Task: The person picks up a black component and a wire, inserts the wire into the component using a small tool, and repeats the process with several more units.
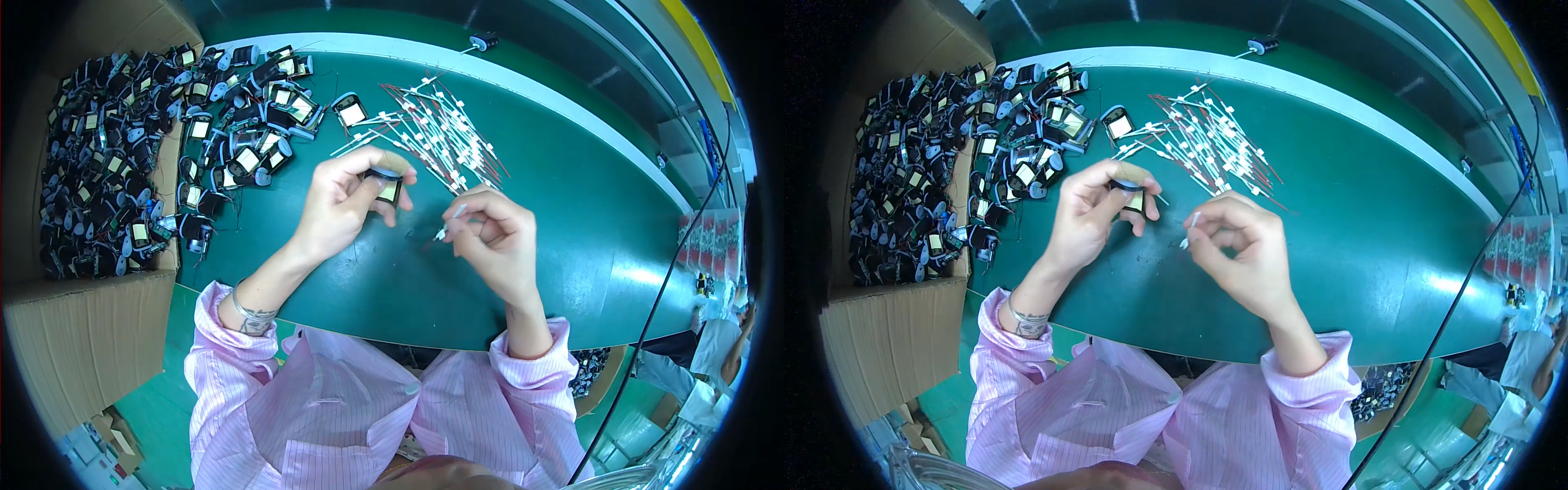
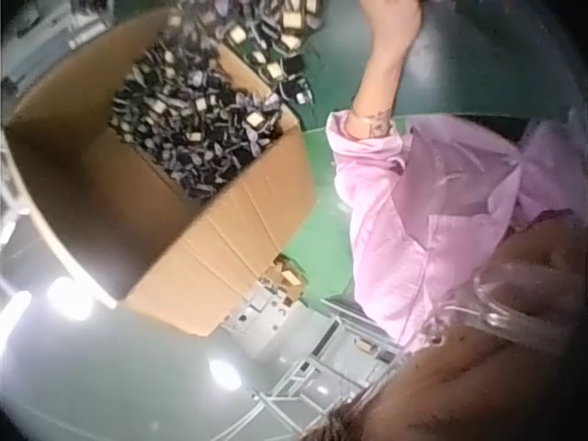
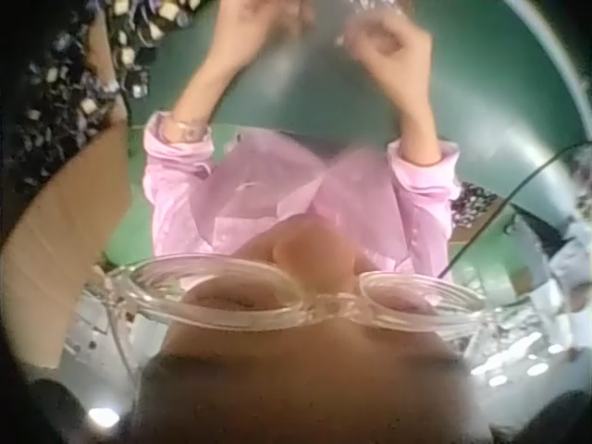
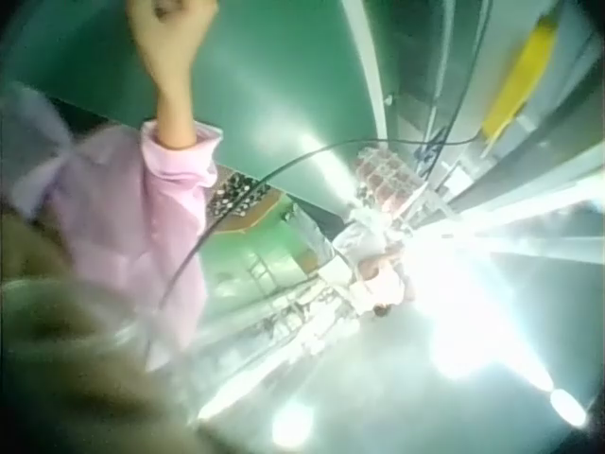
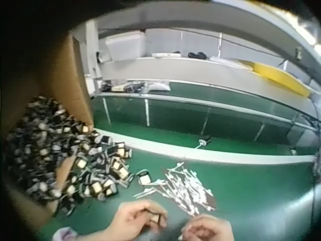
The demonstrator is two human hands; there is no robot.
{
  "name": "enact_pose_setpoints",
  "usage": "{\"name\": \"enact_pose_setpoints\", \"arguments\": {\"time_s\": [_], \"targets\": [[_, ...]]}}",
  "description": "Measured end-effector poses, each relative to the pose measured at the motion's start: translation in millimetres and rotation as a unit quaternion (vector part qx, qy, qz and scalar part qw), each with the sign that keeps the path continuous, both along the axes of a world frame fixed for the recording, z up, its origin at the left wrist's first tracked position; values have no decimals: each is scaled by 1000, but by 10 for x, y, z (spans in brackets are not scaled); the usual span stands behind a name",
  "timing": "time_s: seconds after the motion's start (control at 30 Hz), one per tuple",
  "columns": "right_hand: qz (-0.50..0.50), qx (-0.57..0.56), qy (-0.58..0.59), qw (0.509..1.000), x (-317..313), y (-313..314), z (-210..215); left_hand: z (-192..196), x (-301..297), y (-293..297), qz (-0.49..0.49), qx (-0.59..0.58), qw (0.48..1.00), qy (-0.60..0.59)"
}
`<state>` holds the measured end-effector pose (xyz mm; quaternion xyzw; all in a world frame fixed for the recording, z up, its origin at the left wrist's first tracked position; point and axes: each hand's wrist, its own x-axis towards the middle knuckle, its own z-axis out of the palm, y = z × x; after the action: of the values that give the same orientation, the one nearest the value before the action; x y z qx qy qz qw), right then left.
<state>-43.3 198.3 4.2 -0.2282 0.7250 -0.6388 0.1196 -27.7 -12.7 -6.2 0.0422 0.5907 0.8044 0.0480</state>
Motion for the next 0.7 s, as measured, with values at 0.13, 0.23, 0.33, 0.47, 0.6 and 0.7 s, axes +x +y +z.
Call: {"name": "enact_pose_setpoints", "arguments": {"time_s": [0.13, 0.23, 0.33, 0.47, 0.6, 0.7], "targets": [[-8, -283, -213, 935, 3, 43, -148, -137, 13, 38, -32, -65, 997, -19], [-23, -287, -218, 932, 11, 35, -186, -83, 16, 47, -99, -42, 992, -70], [-54, -261, -180, 947, 48, 2, -184, -61, 63, 97, -130, -36, 988, -75], [-73, -244, -123, 959, 61, 22, -170, -138, 114, 85, -104, -116, 988, 20], [-52, -266, -171, 947, 57, -35, -135, -109, 121, 96, -49, -152, 985, 63], [-31, -139, -136, 980, 119, -69, -128, -49, 144, 80, -56, -211, 972, 83]]}}
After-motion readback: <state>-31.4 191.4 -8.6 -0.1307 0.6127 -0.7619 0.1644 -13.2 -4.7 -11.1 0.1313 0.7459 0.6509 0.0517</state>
